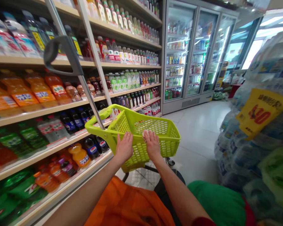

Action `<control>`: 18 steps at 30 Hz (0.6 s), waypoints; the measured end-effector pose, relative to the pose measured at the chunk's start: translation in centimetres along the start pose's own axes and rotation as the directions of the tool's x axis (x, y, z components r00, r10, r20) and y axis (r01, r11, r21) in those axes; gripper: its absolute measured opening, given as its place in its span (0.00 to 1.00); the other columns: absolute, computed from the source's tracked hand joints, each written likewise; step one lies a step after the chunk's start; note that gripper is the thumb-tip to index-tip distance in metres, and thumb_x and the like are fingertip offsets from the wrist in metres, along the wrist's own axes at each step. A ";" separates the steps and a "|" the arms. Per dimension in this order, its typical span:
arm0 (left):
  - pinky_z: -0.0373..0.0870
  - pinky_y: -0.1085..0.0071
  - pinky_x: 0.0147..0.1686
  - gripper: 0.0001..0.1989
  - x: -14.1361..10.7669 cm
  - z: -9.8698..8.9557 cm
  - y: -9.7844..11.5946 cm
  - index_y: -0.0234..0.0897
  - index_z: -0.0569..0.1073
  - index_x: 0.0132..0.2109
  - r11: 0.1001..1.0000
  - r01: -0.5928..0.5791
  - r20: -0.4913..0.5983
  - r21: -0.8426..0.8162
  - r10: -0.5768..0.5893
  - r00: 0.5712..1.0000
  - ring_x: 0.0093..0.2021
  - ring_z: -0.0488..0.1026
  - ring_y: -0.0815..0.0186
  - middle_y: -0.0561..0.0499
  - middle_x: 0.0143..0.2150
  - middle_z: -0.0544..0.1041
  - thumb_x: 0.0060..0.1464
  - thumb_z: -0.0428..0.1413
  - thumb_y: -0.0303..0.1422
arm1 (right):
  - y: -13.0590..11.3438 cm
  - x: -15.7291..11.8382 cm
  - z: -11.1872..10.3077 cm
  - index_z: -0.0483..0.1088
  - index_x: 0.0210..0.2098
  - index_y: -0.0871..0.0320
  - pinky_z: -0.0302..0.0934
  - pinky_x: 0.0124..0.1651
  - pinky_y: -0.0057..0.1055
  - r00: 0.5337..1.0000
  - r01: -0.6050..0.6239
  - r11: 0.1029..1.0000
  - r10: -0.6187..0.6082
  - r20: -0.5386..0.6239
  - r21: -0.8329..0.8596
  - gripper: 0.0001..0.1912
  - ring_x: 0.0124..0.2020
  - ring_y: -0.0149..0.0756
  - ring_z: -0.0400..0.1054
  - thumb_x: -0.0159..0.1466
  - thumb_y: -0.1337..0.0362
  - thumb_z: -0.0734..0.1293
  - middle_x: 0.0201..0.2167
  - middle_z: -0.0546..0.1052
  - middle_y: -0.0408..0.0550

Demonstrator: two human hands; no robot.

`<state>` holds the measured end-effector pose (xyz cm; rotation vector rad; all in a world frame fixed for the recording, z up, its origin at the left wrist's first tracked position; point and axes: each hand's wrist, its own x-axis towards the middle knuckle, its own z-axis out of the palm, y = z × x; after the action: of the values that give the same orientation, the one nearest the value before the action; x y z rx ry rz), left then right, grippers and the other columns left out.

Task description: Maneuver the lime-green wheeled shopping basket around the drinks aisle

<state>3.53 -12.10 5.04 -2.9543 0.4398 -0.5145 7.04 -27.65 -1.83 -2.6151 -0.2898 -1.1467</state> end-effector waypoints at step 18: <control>0.35 0.42 0.61 0.30 0.4 -0.1 0.9 0.30 0.57 0.61 1.000 -0.012 -0.003 -0.014 0.012 1.000 0.64 0.49 0.55 0.40 0.64 0.57 0.49 0.44 0.27 | 4.4 0.9 -0.1 0.67 0.51 0.55 0.51 0.53 0.38 0.994 -0.068 0.998 0.070 -0.086 0.017 0.16 0.52 0.40 0.59 0.66 0.64 0.55 0.49 0.71 0.52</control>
<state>3.61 -13.09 5.13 -2.9632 0.4629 -0.5168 8.84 -31.78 -1.84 -2.5340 -0.1875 -1.2257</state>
